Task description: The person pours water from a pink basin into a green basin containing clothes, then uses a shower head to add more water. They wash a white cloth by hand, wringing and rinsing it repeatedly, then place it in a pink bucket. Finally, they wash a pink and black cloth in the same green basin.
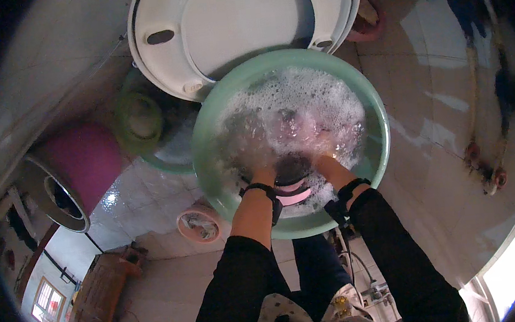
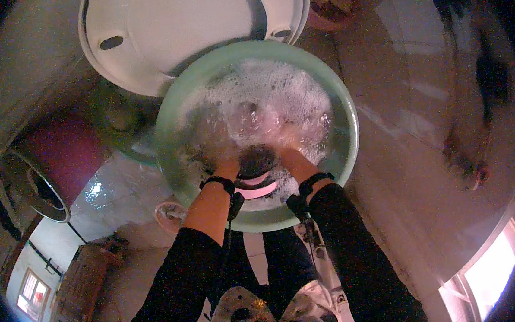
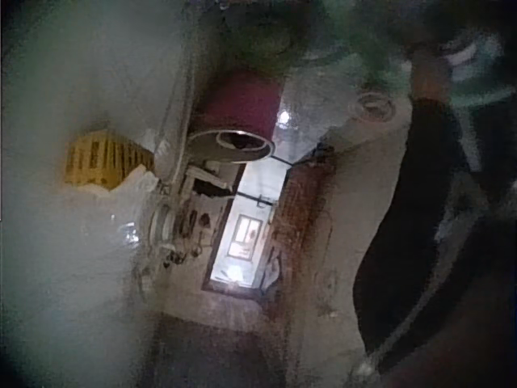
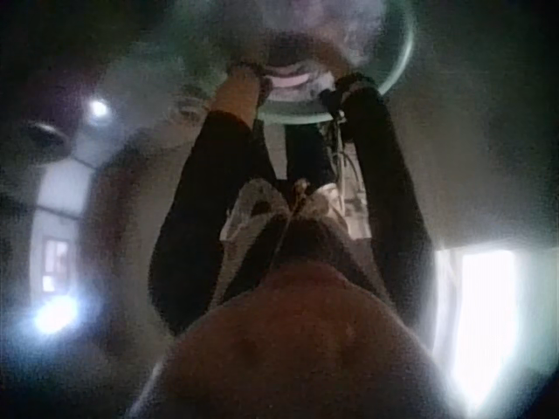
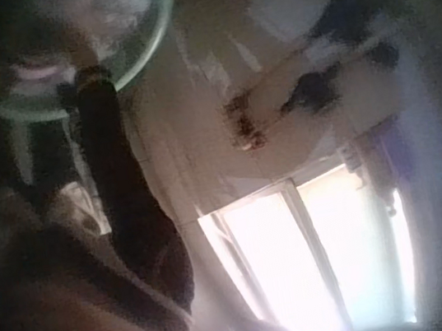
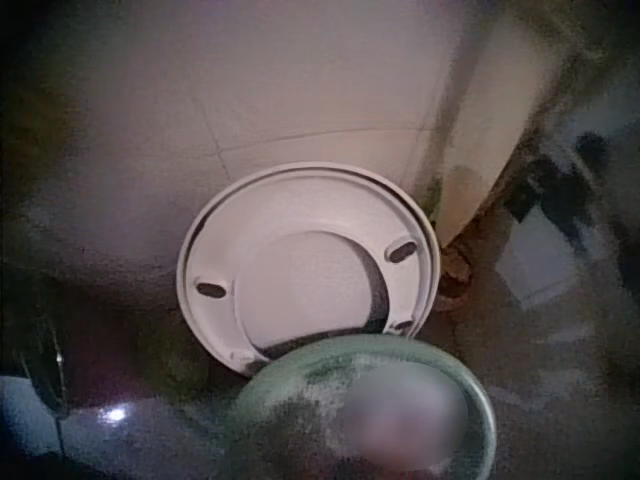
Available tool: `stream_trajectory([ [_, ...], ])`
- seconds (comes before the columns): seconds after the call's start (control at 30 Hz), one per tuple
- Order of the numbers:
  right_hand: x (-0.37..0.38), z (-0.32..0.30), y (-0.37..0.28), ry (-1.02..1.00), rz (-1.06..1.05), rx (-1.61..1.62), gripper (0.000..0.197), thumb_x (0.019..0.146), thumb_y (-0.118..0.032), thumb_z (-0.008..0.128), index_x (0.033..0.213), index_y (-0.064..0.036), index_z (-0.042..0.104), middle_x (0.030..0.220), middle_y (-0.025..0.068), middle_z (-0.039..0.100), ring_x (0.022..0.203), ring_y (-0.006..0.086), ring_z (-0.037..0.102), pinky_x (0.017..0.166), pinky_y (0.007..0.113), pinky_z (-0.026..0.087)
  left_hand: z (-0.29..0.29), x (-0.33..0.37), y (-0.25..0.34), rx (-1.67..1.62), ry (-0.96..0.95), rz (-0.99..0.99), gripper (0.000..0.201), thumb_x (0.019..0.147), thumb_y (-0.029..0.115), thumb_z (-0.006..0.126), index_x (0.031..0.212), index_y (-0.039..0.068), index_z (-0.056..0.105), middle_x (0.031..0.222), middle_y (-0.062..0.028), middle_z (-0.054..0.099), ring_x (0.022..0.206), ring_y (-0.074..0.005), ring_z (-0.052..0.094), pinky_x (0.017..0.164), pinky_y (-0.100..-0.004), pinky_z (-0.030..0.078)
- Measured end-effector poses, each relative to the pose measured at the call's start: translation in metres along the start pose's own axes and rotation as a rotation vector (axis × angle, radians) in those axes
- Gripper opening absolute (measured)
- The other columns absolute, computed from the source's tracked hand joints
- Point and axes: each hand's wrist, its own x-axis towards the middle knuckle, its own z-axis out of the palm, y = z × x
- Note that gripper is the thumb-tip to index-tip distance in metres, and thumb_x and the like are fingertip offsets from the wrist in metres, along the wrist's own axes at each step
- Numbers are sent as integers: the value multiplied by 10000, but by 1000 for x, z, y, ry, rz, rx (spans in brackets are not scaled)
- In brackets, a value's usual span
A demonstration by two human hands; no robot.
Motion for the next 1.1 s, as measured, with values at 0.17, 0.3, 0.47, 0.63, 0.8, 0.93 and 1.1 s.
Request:
stream_trajectory([
  [0.17,-29,-34,8,202,2,321,570,679,-202,795,1169,-46,551,1116,178,590,1048,299,576,889,394,457,-25,-30,8,-262,167,173,610,824,248,624,1349,36,397,1342,-211,434,1175,-361,476,968,-430,396],
  [0.3,-80,-72,-1,432,18,977,525,656,-61,791,1126,-60,557,1046,92,613,937,212,588,785,319,476,-34,-57,59,-838,281,-213,694,865,421,610,1359,5,355,1338,-177,447,1166,-309,493,935,-387,439],
  [0.47,-175,-106,-50,335,-288,1102,787,696,65,706,1402,-72,387,1187,111,560,1033,205,556,930,311,429,-67,-58,71,-1950,-436,-310,782,837,528,637,1336,-21,389,1306,-142,494,1108,-216,529,892,-338,474],
  [0.63,-212,-115,-92,234,-441,905,668,639,50,706,1281,-53,551,1150,148,620,1002,294,581,951,346,414,-80,-114,39,-1947,-539,85,534,856,366,636,1204,-18,511,1146,-107,578,987,-181,571,831,-311,490],
  [0.8,-172,-102,-76,440,-189,1040,403,711,-153,739,1087,-39,652,973,167,643,870,289,608,804,382,484,-81,-124,69,-1401,-47,195,245,847,132,614,1052,-2,629,934,-80,660,839,-153,607,761,-277,497],
  [0.93,-158,-121,5,592,-321,478,485,624,-81,737,1091,-46,609,1084,179,593,1000,377,559,902,425,449,-76,-145,95,-985,100,-68,260,855,115,493,1045,-43,575,745,-131,625,668,-178,549,615,-356,430],
  [1.1,-160,-149,49,481,-234,617,669,630,-40,679,1276,-65,503,1340,184,448,1270,384,402,1019,402,364,-81,-163,85,-413,119,179,503,777,297,732,1148,41,510,938,-220,615,927,-393,559,785,-450,456],
])
